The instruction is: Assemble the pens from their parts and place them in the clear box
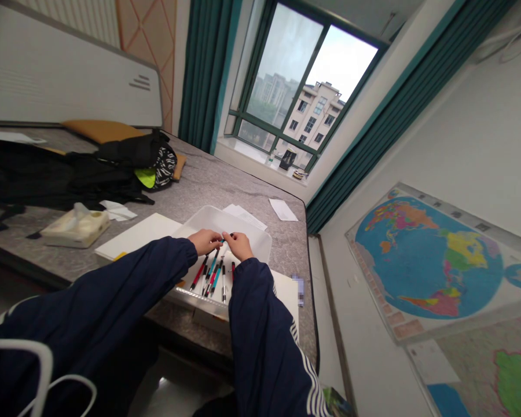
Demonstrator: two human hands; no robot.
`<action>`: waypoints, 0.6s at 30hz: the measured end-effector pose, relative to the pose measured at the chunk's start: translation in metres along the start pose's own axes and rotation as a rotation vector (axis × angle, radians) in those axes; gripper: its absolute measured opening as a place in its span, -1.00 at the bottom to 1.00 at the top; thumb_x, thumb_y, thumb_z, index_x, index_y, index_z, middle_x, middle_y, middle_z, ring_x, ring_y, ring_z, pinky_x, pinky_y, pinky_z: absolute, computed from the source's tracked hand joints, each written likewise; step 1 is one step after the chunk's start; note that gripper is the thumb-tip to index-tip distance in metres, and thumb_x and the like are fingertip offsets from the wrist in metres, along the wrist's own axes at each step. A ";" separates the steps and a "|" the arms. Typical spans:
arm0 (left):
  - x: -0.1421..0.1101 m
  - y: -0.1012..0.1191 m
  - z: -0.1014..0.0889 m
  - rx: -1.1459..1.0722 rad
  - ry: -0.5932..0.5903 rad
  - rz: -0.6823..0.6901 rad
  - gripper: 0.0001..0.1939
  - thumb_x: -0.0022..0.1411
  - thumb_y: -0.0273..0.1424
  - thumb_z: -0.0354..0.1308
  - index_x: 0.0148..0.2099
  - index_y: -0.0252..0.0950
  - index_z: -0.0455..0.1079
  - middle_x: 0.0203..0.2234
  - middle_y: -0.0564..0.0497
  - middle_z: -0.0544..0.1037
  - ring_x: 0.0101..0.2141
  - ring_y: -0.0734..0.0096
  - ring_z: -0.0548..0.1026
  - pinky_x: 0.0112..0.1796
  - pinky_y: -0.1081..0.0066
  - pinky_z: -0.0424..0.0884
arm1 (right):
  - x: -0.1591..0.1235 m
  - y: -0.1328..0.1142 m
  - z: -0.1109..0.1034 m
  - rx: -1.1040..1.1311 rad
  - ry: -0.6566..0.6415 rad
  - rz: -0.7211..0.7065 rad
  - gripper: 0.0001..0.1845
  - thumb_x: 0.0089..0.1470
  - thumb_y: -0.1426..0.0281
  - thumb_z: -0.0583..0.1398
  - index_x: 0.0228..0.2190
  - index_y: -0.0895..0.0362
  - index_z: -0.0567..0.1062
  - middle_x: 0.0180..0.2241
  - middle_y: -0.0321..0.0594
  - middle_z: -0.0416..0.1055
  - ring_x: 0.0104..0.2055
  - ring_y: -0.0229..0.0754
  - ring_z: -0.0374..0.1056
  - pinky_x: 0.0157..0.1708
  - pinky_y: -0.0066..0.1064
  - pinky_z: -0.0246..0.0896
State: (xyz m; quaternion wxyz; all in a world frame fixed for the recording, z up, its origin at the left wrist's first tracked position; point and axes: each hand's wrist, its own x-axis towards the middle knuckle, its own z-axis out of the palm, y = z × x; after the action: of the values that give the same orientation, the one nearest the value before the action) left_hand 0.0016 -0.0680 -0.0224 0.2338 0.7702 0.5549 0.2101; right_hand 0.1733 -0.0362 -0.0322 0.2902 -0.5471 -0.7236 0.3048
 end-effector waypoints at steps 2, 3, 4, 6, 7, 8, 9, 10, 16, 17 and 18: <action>0.000 0.000 0.000 -0.003 -0.007 0.014 -0.76 0.22 -0.28 0.06 -0.22 -0.19 0.54 -0.33 0.07 0.65 -0.26 0.37 0.54 -0.25 0.49 0.33 | 0.000 -0.001 -0.001 -0.006 0.012 -0.004 -0.61 0.02 0.09 0.14 -0.58 0.14 0.38 -0.67 -0.37 0.22 -0.55 -0.30 0.16 -0.54 -0.48 0.03; 0.000 0.001 0.000 -0.003 -0.006 0.017 -0.76 0.22 -0.29 0.06 -0.22 -0.20 0.54 -0.33 0.07 0.66 -0.26 0.38 0.54 -0.25 0.49 0.33 | -0.001 -0.002 -0.001 0.005 0.016 -0.005 -0.64 0.02 0.10 0.13 -0.56 0.14 0.39 -0.66 -0.37 0.22 -0.55 -0.30 0.16 -0.55 -0.49 0.03; 0.000 0.001 0.000 -0.003 -0.006 0.018 -0.75 0.23 -0.29 0.05 -0.21 -0.20 0.54 -0.33 0.07 0.66 -0.26 0.38 0.54 -0.25 0.49 0.34 | -0.001 -0.002 -0.001 0.020 0.015 -0.006 -0.65 0.02 0.11 0.13 -0.53 0.14 0.40 -0.65 -0.38 0.22 -0.55 -0.30 0.16 -0.55 -0.49 0.03; 0.000 0.001 0.000 -0.005 -0.006 0.012 -0.75 0.23 -0.31 0.05 -0.20 -0.21 0.55 -0.33 0.07 0.66 -0.29 0.39 0.55 -0.27 0.50 0.34 | -0.002 -0.003 -0.002 0.030 0.002 -0.009 -0.65 0.03 0.11 0.12 -0.52 0.14 0.40 -0.64 -0.38 0.23 -0.55 -0.30 0.16 -0.55 -0.49 0.03; 0.000 0.001 0.001 -0.009 -0.006 0.009 -0.75 0.23 -0.32 0.04 -0.19 -0.21 0.54 -0.33 0.07 0.66 -0.30 0.39 0.55 -0.28 0.50 0.34 | -0.002 -0.003 -0.002 0.019 -0.003 -0.011 -0.63 0.03 0.09 0.12 -0.54 0.14 0.39 -0.65 -0.38 0.22 -0.55 -0.29 0.16 -0.55 -0.48 0.03; 0.000 0.001 0.001 -0.015 -0.006 0.006 -0.75 0.23 -0.32 0.04 -0.18 -0.21 0.54 -0.33 0.07 0.66 -0.31 0.40 0.55 -0.29 0.50 0.33 | -0.002 -0.002 -0.002 0.000 -0.004 -0.013 -0.60 0.03 0.07 0.13 -0.58 0.14 0.38 -0.66 -0.37 0.21 -0.54 -0.29 0.17 -0.55 -0.48 0.02; 0.000 0.001 0.001 -0.019 -0.005 0.005 -0.75 0.23 -0.33 0.04 -0.17 -0.21 0.54 -0.34 0.07 0.66 -0.32 0.40 0.55 -0.29 0.50 0.33 | -0.003 -0.002 -0.003 -0.020 -0.002 -0.015 -0.57 0.02 0.05 0.13 -0.60 0.14 0.36 -0.67 -0.37 0.20 -0.54 -0.29 0.17 -0.54 -0.48 0.02; 0.000 0.001 0.002 -0.020 -0.002 0.005 -0.75 0.23 -0.33 0.05 -0.18 -0.20 0.54 -0.34 0.08 0.65 -0.32 0.40 0.55 -0.29 0.50 0.33 | -0.003 -0.002 -0.003 -0.034 0.002 -0.016 -0.56 0.02 0.04 0.14 -0.62 0.14 0.36 -0.67 -0.36 0.20 -0.53 -0.28 0.18 -0.53 -0.47 0.02; 0.002 -0.001 0.003 0.009 0.008 0.007 -0.74 0.25 -0.31 0.03 -0.19 -0.20 0.55 -0.33 0.07 0.66 -0.28 0.37 0.55 -0.27 0.49 0.32 | -0.002 -0.001 0.000 0.030 -0.032 -0.030 -0.62 0.04 0.08 0.14 -0.51 0.15 0.40 -0.64 -0.38 0.25 -0.56 -0.31 0.17 -0.54 -0.50 0.04; 0.002 -0.001 0.003 0.010 0.003 0.011 -0.74 0.24 -0.31 0.03 -0.17 -0.20 0.55 -0.33 0.07 0.66 -0.27 0.37 0.55 -0.27 0.49 0.32 | -0.002 0.000 0.000 0.027 -0.046 -0.024 -0.60 0.05 0.06 0.13 -0.53 0.15 0.39 -0.65 -0.38 0.24 -0.57 -0.32 0.17 -0.55 -0.50 0.03; 0.002 -0.001 0.002 0.010 -0.003 0.014 -0.73 0.24 -0.32 0.03 -0.16 -0.20 0.54 -0.33 0.07 0.66 -0.26 0.37 0.55 -0.26 0.49 0.32 | -0.002 0.000 0.000 0.016 -0.057 -0.013 -0.57 0.06 0.04 0.12 -0.56 0.15 0.38 -0.66 -0.38 0.22 -0.58 -0.32 0.15 -0.56 -0.50 0.02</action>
State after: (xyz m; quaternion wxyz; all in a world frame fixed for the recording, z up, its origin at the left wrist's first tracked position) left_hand 0.0029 -0.0663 -0.0248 0.2294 0.7755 0.5503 0.2079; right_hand 0.1738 -0.0377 -0.0325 0.2756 -0.5313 -0.7326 0.3241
